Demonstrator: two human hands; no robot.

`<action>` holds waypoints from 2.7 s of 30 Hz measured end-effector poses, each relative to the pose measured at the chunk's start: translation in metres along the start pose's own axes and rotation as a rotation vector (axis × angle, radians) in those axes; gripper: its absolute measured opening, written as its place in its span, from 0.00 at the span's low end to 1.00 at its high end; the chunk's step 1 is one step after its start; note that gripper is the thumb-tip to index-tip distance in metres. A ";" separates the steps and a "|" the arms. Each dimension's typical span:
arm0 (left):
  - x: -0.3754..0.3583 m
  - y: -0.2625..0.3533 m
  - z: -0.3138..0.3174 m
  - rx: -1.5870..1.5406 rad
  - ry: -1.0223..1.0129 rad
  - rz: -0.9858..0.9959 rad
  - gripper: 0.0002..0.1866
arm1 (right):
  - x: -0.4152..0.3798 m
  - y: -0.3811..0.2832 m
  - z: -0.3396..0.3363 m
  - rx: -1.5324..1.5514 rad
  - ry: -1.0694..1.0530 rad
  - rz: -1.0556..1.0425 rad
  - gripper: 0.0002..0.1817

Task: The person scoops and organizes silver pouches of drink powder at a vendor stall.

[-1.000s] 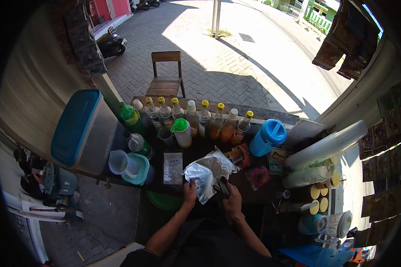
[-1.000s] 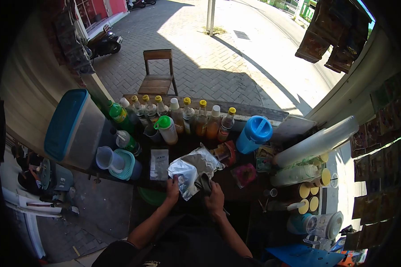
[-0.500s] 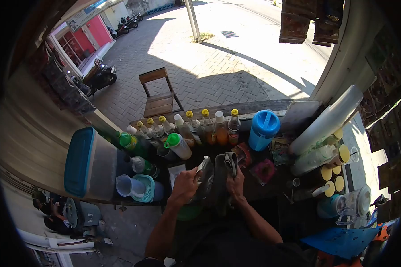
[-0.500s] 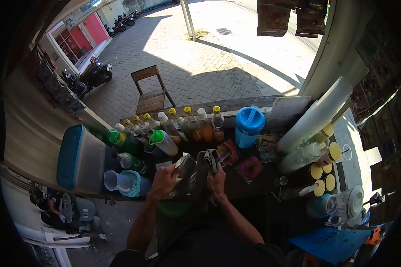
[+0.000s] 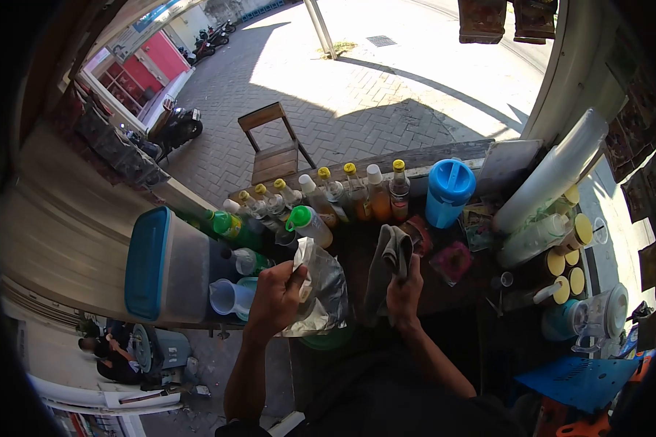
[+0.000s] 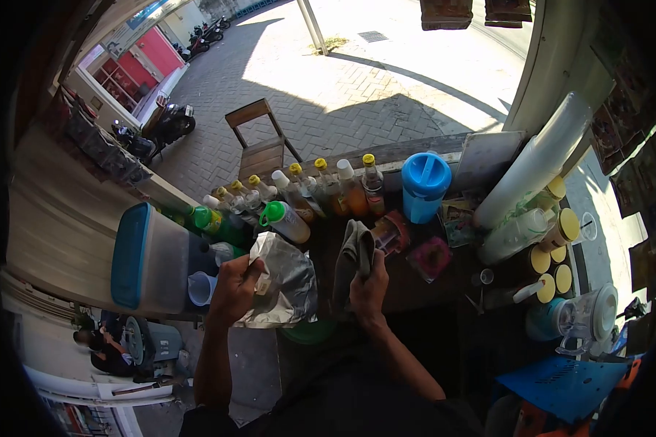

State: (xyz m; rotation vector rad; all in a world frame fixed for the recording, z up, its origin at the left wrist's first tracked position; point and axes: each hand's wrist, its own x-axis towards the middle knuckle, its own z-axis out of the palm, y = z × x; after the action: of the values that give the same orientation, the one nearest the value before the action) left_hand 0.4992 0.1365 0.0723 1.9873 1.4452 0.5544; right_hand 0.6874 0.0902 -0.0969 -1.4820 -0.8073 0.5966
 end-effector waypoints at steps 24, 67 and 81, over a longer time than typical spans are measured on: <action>0.055 0.003 -0.028 0.118 0.004 0.464 0.10 | -0.043 0.007 0.009 -0.213 -0.765 -0.473 0.32; -0.022 -0.041 -0.028 -1.372 0.420 0.481 0.52 | -0.052 -0.077 0.036 1.103 -0.594 0.708 0.29; -0.058 -0.059 0.140 -0.744 0.785 0.179 0.18 | -0.018 -0.088 0.074 0.810 -0.702 0.581 0.19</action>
State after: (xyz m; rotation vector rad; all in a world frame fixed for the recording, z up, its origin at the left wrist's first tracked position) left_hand 0.5304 0.0617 -0.0684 1.3262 1.1715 1.7949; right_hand 0.6077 0.1197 -0.0172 -0.7085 -0.5153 1.7134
